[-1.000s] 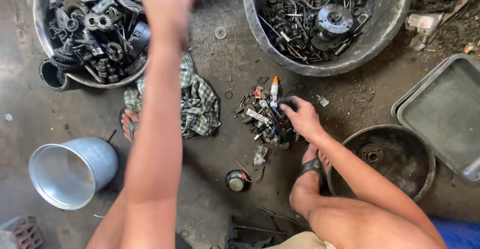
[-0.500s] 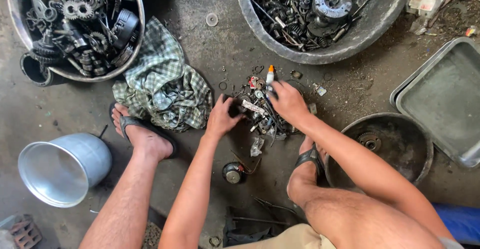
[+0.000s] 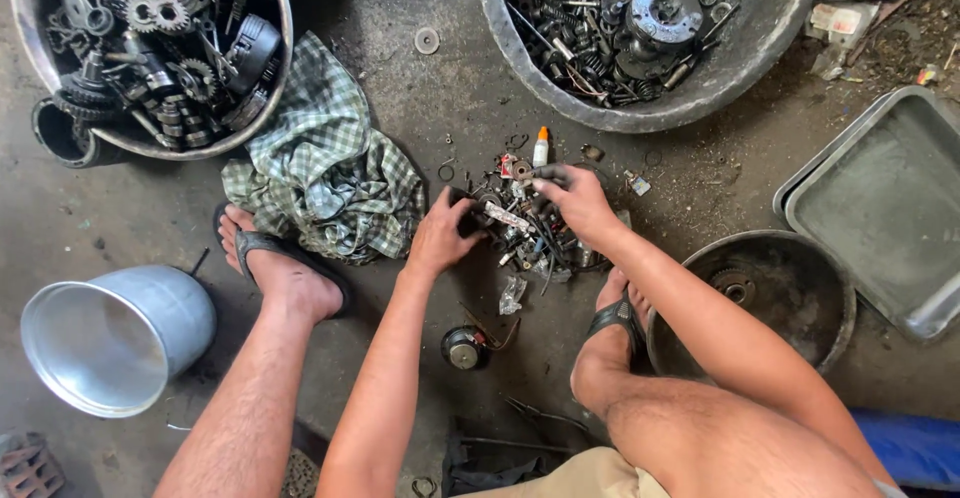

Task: The person sits on the floor and sorts through a pile of small metal parts, including gears, springs, and electrical components. They pick up items, separate them, and place them into different bowls or piles on the floor.

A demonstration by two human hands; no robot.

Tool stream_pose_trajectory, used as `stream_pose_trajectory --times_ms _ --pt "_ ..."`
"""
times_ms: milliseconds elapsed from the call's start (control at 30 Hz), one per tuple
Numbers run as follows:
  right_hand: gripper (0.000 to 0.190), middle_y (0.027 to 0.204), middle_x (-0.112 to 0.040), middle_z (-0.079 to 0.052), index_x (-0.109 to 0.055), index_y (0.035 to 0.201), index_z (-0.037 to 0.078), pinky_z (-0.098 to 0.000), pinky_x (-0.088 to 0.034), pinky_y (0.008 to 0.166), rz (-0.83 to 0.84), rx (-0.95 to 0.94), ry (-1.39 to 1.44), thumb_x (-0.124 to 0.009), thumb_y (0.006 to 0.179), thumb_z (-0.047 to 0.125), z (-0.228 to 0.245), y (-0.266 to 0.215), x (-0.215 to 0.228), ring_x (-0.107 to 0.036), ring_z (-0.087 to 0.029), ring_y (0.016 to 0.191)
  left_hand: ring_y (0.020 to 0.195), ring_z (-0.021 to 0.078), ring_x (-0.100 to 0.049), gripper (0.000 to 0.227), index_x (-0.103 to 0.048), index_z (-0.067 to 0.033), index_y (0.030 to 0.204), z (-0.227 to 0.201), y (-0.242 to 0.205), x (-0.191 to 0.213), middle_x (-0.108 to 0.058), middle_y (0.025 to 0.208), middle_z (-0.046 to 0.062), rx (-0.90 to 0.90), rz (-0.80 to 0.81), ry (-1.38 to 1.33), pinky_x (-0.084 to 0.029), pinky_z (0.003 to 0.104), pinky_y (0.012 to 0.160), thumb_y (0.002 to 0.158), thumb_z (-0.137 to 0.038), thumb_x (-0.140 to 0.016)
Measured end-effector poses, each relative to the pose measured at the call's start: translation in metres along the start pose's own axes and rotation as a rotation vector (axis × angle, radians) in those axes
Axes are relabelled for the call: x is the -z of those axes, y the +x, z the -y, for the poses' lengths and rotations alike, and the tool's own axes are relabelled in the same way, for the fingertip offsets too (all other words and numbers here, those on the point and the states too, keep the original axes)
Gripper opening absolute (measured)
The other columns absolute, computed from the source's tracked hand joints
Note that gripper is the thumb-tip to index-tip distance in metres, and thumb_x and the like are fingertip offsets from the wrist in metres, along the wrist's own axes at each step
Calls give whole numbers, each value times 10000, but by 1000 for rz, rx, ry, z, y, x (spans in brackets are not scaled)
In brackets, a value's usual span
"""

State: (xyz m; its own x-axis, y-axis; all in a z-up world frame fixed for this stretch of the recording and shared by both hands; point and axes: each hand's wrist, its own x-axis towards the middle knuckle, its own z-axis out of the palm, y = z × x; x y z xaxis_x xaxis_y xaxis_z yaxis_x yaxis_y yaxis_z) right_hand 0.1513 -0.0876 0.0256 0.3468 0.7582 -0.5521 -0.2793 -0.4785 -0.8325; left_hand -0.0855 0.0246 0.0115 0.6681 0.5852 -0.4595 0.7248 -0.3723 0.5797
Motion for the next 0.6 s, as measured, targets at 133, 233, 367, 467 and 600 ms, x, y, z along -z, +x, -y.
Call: stream_pose_trajectory --times_ms 133,233,367,467,600 --pt "280 975 -720 -154 -663 1200 -65 -341 -647 657 -19 -94 413 -699 940 30 11 -20 -4 -743 -225 788 1141 466 -648 405 -693 -245 1155 19 3 -14 -576 1228 208 -85 -134 -59 -562 544 951 786 -285 -857" --pt "266 1032 -733 -136 -666 1187 -39 -342 -655 725 -27 -131 552 -706 936 40 22 -30 -1 -758 -226 858 1130 461 -655 332 -715 -230 1138 29 6 -14 -608 1199 219 -82 -244 -106 -555 537 961 836 -303 -831" --pt "272 1028 -737 -122 -647 1196 23 -385 -635 758 -42 -189 644 -663 927 56 18 -33 6 -760 -259 893 1078 326 -704 170 -731 -217 1058 33 12 -1 -718 1050 88 -72 -380 -404 -540 453 958 904 -256 -792" --pt "241 1017 -705 -115 -663 1176 46 -436 -586 816 -99 -129 548 -612 1003 206 4 -41 5 -711 -247 912 879 154 -676 178 -726 -86 1106 52 15 -8 -738 957 77 56 -292 -918 -604 322 788 932 -97 -760" --pt "307 1115 -735 -201 -707 1249 80 -495 -529 976 -14 42 -394 -703 978 225 20 -57 6 -692 -360 1106 900 91 -677 192 -696 -98 1129 56 16 -10 -752 1025 20 148 -247 -1131 -597 234 767 944 -113 -748"
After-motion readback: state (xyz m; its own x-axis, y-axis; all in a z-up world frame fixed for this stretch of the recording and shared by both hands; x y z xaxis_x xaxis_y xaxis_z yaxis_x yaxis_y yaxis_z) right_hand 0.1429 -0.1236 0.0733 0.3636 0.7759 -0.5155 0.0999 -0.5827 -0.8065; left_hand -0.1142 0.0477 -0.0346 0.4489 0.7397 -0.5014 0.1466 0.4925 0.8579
